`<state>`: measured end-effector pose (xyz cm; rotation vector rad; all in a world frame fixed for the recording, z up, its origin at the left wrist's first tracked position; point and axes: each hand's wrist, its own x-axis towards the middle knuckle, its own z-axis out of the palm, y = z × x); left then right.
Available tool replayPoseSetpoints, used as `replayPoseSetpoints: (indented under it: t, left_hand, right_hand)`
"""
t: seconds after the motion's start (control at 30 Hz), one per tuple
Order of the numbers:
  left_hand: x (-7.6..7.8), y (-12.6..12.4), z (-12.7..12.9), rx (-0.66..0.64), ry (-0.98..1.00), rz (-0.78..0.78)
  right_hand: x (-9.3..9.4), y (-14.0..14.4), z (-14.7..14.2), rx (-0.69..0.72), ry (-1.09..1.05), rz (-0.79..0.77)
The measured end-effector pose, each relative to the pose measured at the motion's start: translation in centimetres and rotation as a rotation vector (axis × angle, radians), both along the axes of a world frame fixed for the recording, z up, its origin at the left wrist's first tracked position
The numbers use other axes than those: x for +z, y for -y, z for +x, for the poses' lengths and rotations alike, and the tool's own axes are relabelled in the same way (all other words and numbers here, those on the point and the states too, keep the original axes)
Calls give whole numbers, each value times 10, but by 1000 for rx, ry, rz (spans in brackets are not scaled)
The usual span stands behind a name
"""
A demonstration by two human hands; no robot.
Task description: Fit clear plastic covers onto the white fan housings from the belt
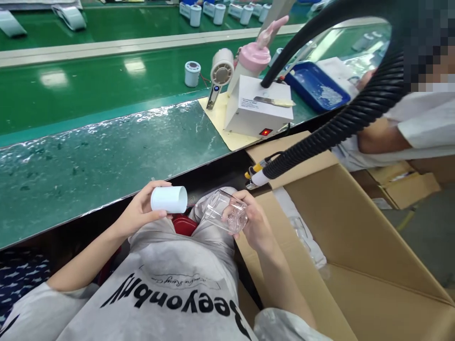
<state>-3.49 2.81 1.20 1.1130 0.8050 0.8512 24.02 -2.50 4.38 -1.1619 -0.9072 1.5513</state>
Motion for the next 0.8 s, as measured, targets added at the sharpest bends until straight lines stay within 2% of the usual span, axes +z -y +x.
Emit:
replayPoseSetpoints:
  t: [0.23,0.4,0.47,0.53,0.6,0.63,0.73,0.77,0.8]
  left_hand:
    - [-3,0,10,83,67,-302]
    - [-6,2,20,171,49,-438]
    - [-6,3,27,166,56,-546]
    - [-6,2,37,213,70,-730]
    - [-9,2,49,257,60,-902]
    - [-12,3,56,255,50,-969]
    - [-31,6,73,140,1,-1116]
    - [-39,7,78,90,-18,-1165]
    - [-49,9,82,39,-34,-1198]
  right_hand:
    - [8,12,6,-3,28,105]
    - [11,20,7,-14,88,117]
    - [13,26,9,-56,144,130]
    - [12,40,19,-165,222,151]
    - [8,68,38,-409,338,176]
    - [3,91,51,-593,421,193]
    - [-19,191,89,-1326,819,183]
    - [-28,233,97,-1579,983,91]
    - [-37,274,100,-1785,1123,-95]
